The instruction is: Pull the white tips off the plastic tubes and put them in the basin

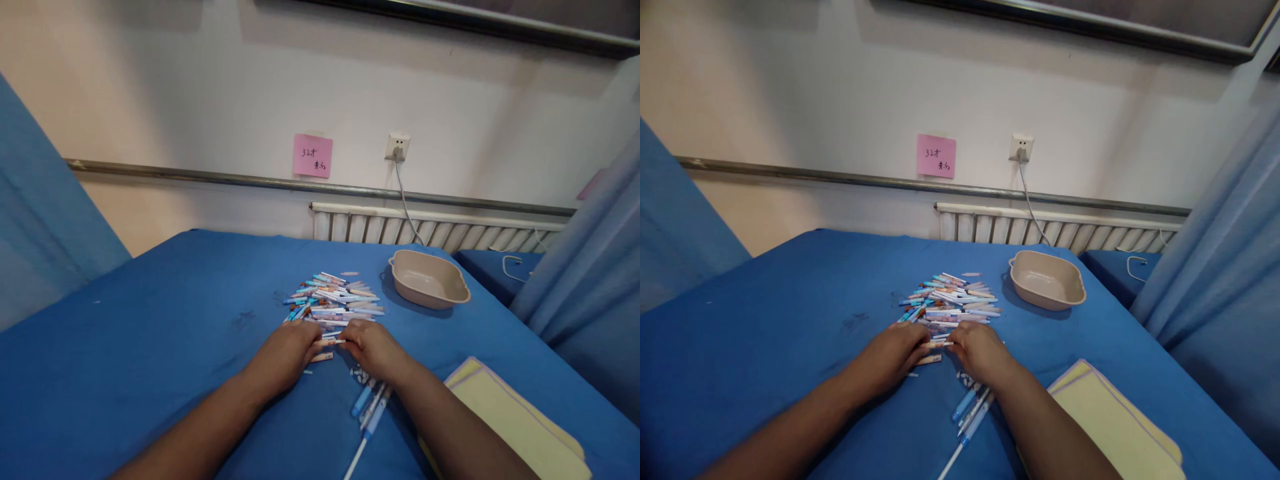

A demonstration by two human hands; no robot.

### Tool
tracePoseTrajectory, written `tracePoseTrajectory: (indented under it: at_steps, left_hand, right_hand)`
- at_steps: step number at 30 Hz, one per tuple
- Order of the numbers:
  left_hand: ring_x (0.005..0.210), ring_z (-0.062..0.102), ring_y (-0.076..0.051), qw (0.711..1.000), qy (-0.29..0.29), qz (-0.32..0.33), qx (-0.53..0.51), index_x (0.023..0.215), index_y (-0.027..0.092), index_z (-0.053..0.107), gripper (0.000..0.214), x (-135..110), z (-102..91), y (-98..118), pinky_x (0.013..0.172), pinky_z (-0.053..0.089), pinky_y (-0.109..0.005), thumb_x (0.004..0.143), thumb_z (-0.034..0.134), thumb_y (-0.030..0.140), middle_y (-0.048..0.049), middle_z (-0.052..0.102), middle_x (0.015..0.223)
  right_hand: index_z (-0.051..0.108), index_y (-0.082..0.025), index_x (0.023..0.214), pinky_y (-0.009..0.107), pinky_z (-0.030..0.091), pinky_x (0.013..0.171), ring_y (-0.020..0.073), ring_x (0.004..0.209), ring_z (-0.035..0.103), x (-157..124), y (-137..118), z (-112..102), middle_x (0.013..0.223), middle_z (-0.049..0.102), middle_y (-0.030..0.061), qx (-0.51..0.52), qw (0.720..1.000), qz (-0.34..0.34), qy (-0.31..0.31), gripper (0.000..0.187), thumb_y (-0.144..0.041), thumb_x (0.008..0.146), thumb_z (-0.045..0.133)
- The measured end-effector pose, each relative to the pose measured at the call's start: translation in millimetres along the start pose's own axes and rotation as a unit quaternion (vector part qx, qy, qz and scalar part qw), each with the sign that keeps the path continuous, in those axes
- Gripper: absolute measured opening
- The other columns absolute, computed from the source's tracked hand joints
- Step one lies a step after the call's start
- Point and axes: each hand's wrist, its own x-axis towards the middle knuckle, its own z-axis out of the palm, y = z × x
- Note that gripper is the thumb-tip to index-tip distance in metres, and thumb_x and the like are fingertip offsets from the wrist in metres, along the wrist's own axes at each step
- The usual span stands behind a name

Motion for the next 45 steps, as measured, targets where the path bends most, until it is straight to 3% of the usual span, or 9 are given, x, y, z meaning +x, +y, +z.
tracePoseTrajectory:
  at_steps: [8,15,20,25,28,33,38,45]
  left_hand:
    - [0.077,0.059,-0.025,0.997,-0.002,-0.05,0.062,0.078,0.019,0.059,0.021,3.1,-6.8,-22.1,0.068,0.039,-0.033,0.087,0.045,0.032,-0.0089,0.065,0.081]
    - [0.08,0.057,-0.022,0.998,-0.003,-0.055,0.028,0.085,0.018,0.06,0.023,3.1,-4.9,-19.1,0.069,0.04,-0.03,0.088,0.044,0.036,-0.0082,0.064,0.087]
    - [0.092,0.053,-0.022,0.999,0.018,-0.018,-0.039,0.095,0.02,0.058,0.017,-3.8,0.9,8.1,0.079,0.039,-0.031,0.088,0.046,0.031,-0.0066,0.061,0.098]
    - [0.092,0.054,-0.022,0.989,-0.055,0.045,-0.13,0.108,0.025,0.051,0.032,-15.0,26.7,54.0,0.079,0.042,-0.031,0.08,0.059,0.039,-0.0037,0.059,0.104]
    - [0.095,0.053,-0.023,0.989,-0.075,0.063,-0.111,0.103,0.024,0.053,0.023,-14.2,38.0,66.8,0.08,0.042,-0.032,0.082,0.056,0.031,-0.0054,0.058,0.104]
    - [0.092,0.054,-0.023,0.994,-0.074,0.045,-0.064,0.097,0.022,0.055,0.016,-7.2,34.6,55.0,0.078,0.044,-0.033,0.083,0.048,0.019,-0.006,0.058,0.099]
    - [0.09,0.056,-0.024,0.996,-0.078,0.022,-0.021,0.091,0.021,0.057,0.016,-4.7,19.7,35.9,0.075,0.043,-0.035,0.087,0.041,0.021,-0.0076,0.059,0.094]
    - [0.095,0.053,-0.023,0.999,0.003,-0.008,-0.042,0.097,0.022,0.055,0.016,-2.9,13.4,15.5,0.081,0.041,-0.036,0.09,0.04,0.024,-0.0064,0.059,0.1]
  right_hand:
    - [0.067,-0.021,0.085,0.023,0.039,0.073,0.0147,0.082,0.058,-11.0,22.3,-18.5,0.086,0.064,0.0038,-0.021,0.999,0.02,-0.025,0.016,-0.023,0.086,0.051]
    - [0.065,-0.021,0.09,0.024,0.038,0.071,0.0167,0.081,0.057,-13.1,21.0,-20.0,0.088,0.063,0.0044,-0.03,0.998,0.056,-0.029,0.015,-0.025,0.077,0.061]
    - [0.062,-0.019,0.086,0.024,0.037,0.069,0.0166,0.079,0.056,-15.7,19.8,-23.7,0.086,0.062,0.0052,-0.037,0.996,0.082,0.004,0.011,-0.026,0.078,0.06]
    - [0.061,-0.019,0.08,0.022,0.035,0.061,0.0136,0.068,0.054,-13.3,18.9,-19.6,0.076,0.063,0.0024,0.002,0.997,0.081,0.0,0.007,-0.024,0.081,0.056]
    - [0.061,-0.019,0.08,0.022,0.034,0.061,0.013,0.068,0.054,-11.1,20.4,-14.4,0.074,0.064,0.0012,0.019,0.997,0.074,0.008,0.007,-0.022,0.081,0.055]
    - [0.061,-0.019,0.079,0.021,0.035,0.062,0.0126,0.069,0.055,-8.5,22.2,-9.5,0.075,0.064,0.0005,0.035,0.997,0.061,0.024,0.009,-0.021,0.082,0.053]
    - [0.062,-0.019,0.078,0.021,0.035,0.062,0.0123,0.069,0.054,-8.1,22.0,-7.7,0.075,0.064,0.0001,0.053,0.996,0.059,0.036,0.009,-0.021,0.082,0.053]
    - [0.065,-0.021,0.084,0.02,0.037,0.06,0.0117,0.068,0.054,-8.5,21.5,-7.2,0.076,0.063,-0.0007,0.156,0.986,0.04,0.03,0.019,-0.031,0.086,0.049]
